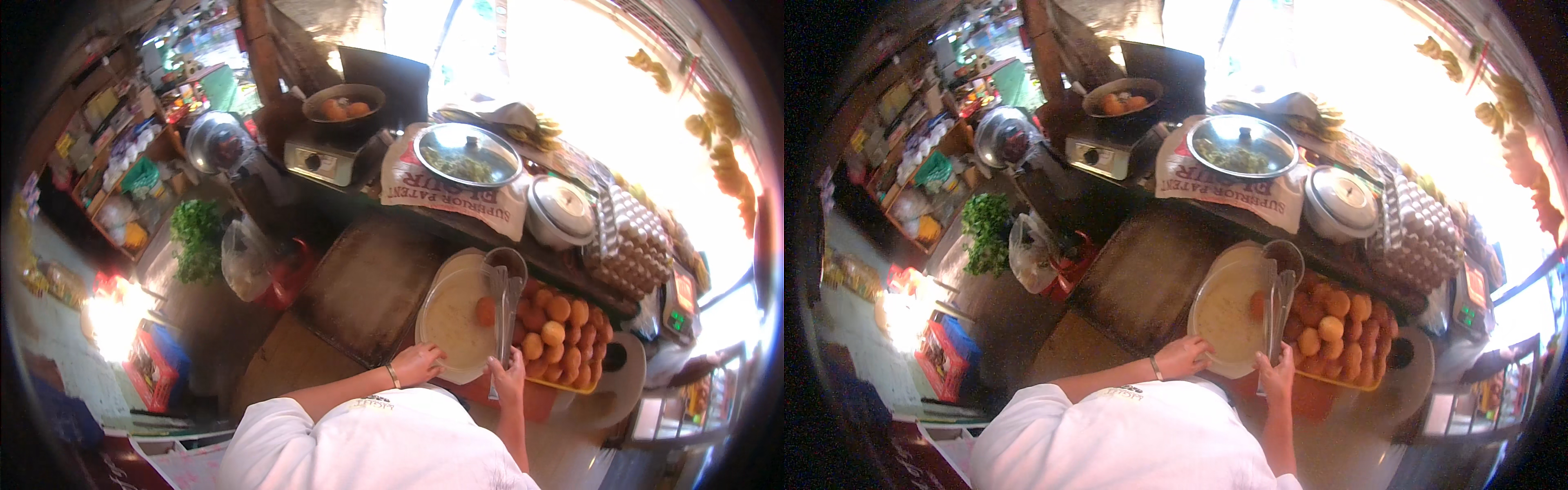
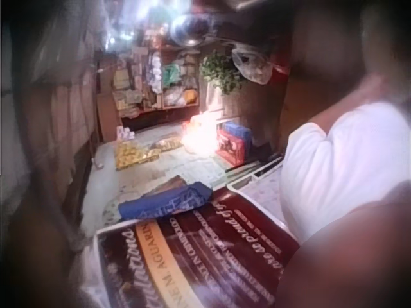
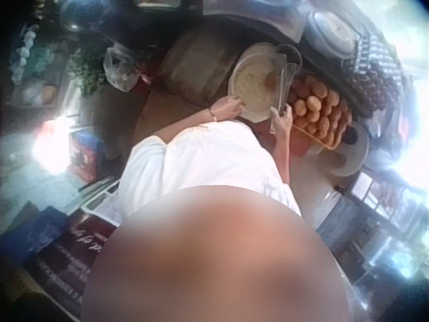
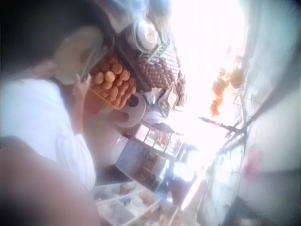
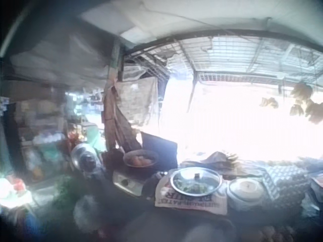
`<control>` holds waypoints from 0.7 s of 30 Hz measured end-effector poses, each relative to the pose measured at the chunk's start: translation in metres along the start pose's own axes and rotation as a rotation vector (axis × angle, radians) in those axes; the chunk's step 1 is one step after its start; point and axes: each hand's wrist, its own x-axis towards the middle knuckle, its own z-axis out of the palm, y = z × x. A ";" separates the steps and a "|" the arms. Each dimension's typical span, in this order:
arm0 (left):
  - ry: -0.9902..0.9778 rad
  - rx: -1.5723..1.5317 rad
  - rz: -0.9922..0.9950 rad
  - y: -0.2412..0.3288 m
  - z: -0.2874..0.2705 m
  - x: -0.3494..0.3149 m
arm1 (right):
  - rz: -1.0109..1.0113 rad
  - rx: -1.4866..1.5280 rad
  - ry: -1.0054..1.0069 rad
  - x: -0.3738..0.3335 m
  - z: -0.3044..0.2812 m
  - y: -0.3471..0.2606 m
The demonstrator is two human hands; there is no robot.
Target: The person uses tongs to transfer round dough balls from a tray into a pan of hot oil on a portable stove, then removes the fried balls and places them back on the tray. The process is repeated multiple times.
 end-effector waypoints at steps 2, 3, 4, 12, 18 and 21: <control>-0.010 0.012 0.014 -0.003 -0.003 0.003 | 0.014 -0.101 0.032 -0.007 0.003 0.000; -0.037 0.018 0.019 -0.005 -0.003 0.004 | -0.038 -0.233 0.069 -0.011 0.006 -0.002; -0.046 0.011 0.033 -0.006 -0.003 0.006 | 0.003 -0.378 0.122 -0.016 0.005 -0.004; -0.181 -0.018 0.157 -0.011 -0.001 0.014 | -0.010 -0.778 0.214 -0.057 0.009 -0.031; -0.256 0.001 0.204 -0.009 -0.001 0.021 | 0.011 -0.912 0.210 -0.058 0.012 -0.033; -0.249 0.020 0.211 -0.007 -0.003 0.019 | 0.057 -0.999 0.181 -0.045 0.016 -0.033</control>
